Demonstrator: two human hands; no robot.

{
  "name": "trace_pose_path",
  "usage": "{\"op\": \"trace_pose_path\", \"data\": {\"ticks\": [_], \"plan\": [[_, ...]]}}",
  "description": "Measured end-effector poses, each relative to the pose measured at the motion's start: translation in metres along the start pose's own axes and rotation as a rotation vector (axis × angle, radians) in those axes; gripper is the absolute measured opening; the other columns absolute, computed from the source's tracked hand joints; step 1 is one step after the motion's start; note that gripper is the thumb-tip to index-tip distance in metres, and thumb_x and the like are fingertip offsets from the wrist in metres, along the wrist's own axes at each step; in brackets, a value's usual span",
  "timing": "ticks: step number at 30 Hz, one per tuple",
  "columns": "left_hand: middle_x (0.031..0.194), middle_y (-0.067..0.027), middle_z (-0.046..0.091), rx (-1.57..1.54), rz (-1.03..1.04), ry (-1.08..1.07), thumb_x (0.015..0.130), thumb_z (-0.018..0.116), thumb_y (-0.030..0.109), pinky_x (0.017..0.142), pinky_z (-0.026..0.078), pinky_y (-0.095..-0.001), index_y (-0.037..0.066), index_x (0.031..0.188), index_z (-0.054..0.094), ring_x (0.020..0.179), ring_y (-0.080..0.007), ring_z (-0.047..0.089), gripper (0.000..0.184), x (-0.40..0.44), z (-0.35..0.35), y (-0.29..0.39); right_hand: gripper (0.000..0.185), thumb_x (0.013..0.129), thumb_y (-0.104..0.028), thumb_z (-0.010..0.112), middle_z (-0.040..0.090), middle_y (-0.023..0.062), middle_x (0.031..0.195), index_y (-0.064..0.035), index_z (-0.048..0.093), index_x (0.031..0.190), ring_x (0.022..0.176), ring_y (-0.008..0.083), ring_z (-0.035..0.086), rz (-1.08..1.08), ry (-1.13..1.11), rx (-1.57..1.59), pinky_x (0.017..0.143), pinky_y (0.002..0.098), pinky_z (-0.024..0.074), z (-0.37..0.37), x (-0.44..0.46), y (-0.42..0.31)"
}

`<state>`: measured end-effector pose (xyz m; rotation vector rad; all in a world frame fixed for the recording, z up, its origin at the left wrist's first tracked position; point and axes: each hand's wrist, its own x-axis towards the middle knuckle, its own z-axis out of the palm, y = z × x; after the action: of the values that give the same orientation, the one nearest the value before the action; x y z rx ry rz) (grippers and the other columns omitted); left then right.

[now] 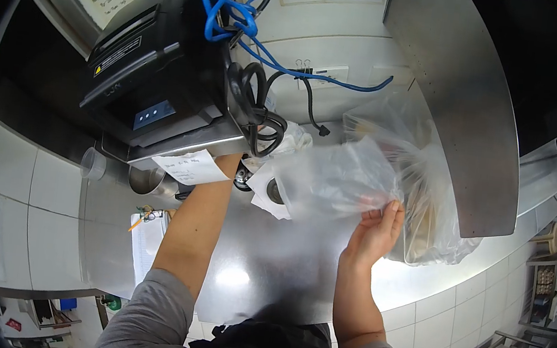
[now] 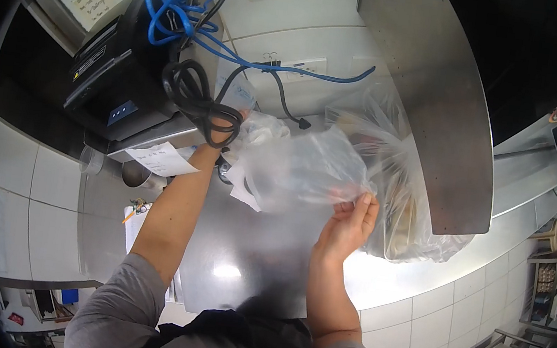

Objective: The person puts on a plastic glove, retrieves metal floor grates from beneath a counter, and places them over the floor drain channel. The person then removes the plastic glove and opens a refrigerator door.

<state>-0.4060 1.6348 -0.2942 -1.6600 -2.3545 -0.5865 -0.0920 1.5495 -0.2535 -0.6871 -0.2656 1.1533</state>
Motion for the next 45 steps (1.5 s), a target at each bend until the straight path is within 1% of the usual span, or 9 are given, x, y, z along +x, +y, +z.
{"op": "trace_pose_path", "data": {"ticks": [5, 9, 13, 21, 24, 28, 34, 38, 45], "plan": [[0.105, -0.0117, 0.062, -0.352, -0.07, -0.005, 0.087, 0.06, 0.03, 0.092, 0.043, -0.0341, 0.0, 0.114, 0.056, 0.103, -0.0237, 0.057, 0.04, -0.038, 0.001, -0.015, 0.011, 0.097, -0.017, 0.048, 0.058, 0.0016, 0.084, -0.0078, 0.053, 0.092, 0.071, 0.0097, 0.055, 0.179, 0.074, -0.1, 0.065, 0.0255, 0.0461, -0.017, -0.003, -0.009], [0.134, -0.0137, 0.048, -1.334, -0.38, -0.384, 0.092, 0.051, 0.04, 0.105, 0.03, -0.0358, 0.0, 0.129, 0.047, 0.13, -0.0246, 0.038, 0.055, -0.172, -0.085, 0.005, 0.013, 0.097, -0.018, 0.048, 0.058, 0.0031, 0.083, -0.0067, 0.053, 0.095, 0.069, 0.0117, 0.055, 0.314, -0.038, -0.22, 0.065, 0.0264, 0.0467, -0.013, -0.031, -0.004], [0.132, -0.0127, 0.049, -2.281, -0.84, -0.579, 0.093, 0.052, 0.036, 0.104, 0.032, -0.0386, 0.007, 0.139, 0.035, 0.123, -0.0229, 0.045, 0.057, -0.293, -0.136, -0.011, 0.011, 0.096, -0.016, 0.049, 0.058, 0.0001, 0.083, -0.0071, 0.055, 0.097, 0.074, 0.0096, 0.055, 0.397, -0.462, -0.395, 0.063, 0.024, 0.044, -0.02, -0.091, 0.03], [0.067, -0.0045, 0.058, -1.412, -1.021, 0.31, 0.086, 0.062, 0.021, 0.06, 0.047, -0.0288, 0.003, 0.09, 0.061, 0.061, -0.0104, 0.052, 0.018, -0.457, -0.266, -0.123, 0.02, 0.094, -0.013, 0.051, 0.058, 0.0087, 0.097, 0.0009, 0.052, 0.108, 0.078, 0.015, 0.057, 0.717, -1.067, -0.801, 0.064, 0.0262, 0.0479, -0.012, -0.275, 0.087], [0.069, -0.0106, 0.061, -0.941, -1.207, 0.533, 0.084, 0.063, 0.023, 0.059, 0.049, -0.0316, 0.003, 0.091, 0.062, 0.063, -0.0165, 0.059, 0.022, -0.575, -0.286, -0.176, 0.021, 0.092, -0.008, 0.053, 0.06, 0.0115, 0.101, 0.0016, 0.055, 0.111, 0.075, 0.0174, 0.06, 0.234, -1.389, -0.779, 0.063, 0.0277, 0.0491, 0.006, -0.376, 0.092], [0.072, -0.0172, 0.063, -0.454, -1.352, 0.627, 0.081, 0.063, 0.029, 0.062, 0.051, -0.0352, 0.003, 0.096, 0.061, 0.072, -0.0238, 0.066, 0.03, -0.719, -0.348, -0.212, 0.022, 0.087, -0.011, 0.06, 0.063, 0.0116, 0.093, 0.0032, 0.059, 0.104, 0.079, 0.0178, 0.062, 0.435, -2.139, -0.625, 0.066, 0.0293, 0.0495, -0.019, -0.562, 0.087], [0.089, -0.014, 0.063, -1.037, -1.447, 0.936, 0.084, 0.063, 0.022, 0.069, 0.05, -0.0305, 0.005, 0.116, 0.052, 0.079, -0.0192, 0.061, 0.038, -0.849, -0.446, -0.235, 0.027, 0.078, -0.019, 0.071, 0.065, 0.0149, 0.08, 0.0013, 0.064, 0.094, 0.069, 0.0181, 0.063, 0.173, -2.976, -0.343, 0.062, 0.0278, 0.0495, -0.105, -0.805, 0.062], [0.103, -0.0147, 0.06, -1.267, -1.285, 1.121, 0.083, 0.064, 0.012, 0.077, 0.049, -0.0301, 0.004, 0.128, 0.043, 0.089, -0.0191, 0.06, 0.05, -0.928, -0.492, -0.253, 0.021, 0.082, -0.016, 0.068, 0.064, 0.0054, 0.068, 0.0035, 0.064, 0.089, 0.06, 0.0079, 0.057, 0.834, -2.94, -0.423, 0.056, 0.0232, 0.0457, -0.129, -0.899, 0.08], [0.089, -0.0099, 0.065, -0.955, -1.542, 1.022, 0.077, 0.063, 0.002, 0.066, 0.051, -0.0342, 0.003, 0.111, 0.057, 0.073, -0.0196, 0.063, 0.035, -1.035, -0.527, -0.412, 0.016, 0.083, -0.012, 0.065, 0.063, 0.0039, 0.066, 0.0035, 0.065, 0.083, 0.059, 0.0069, 0.056, 1.174, -2.771, -0.665, 0.053, 0.023, 0.0435, -0.143, -1.064, 0.188]]}}
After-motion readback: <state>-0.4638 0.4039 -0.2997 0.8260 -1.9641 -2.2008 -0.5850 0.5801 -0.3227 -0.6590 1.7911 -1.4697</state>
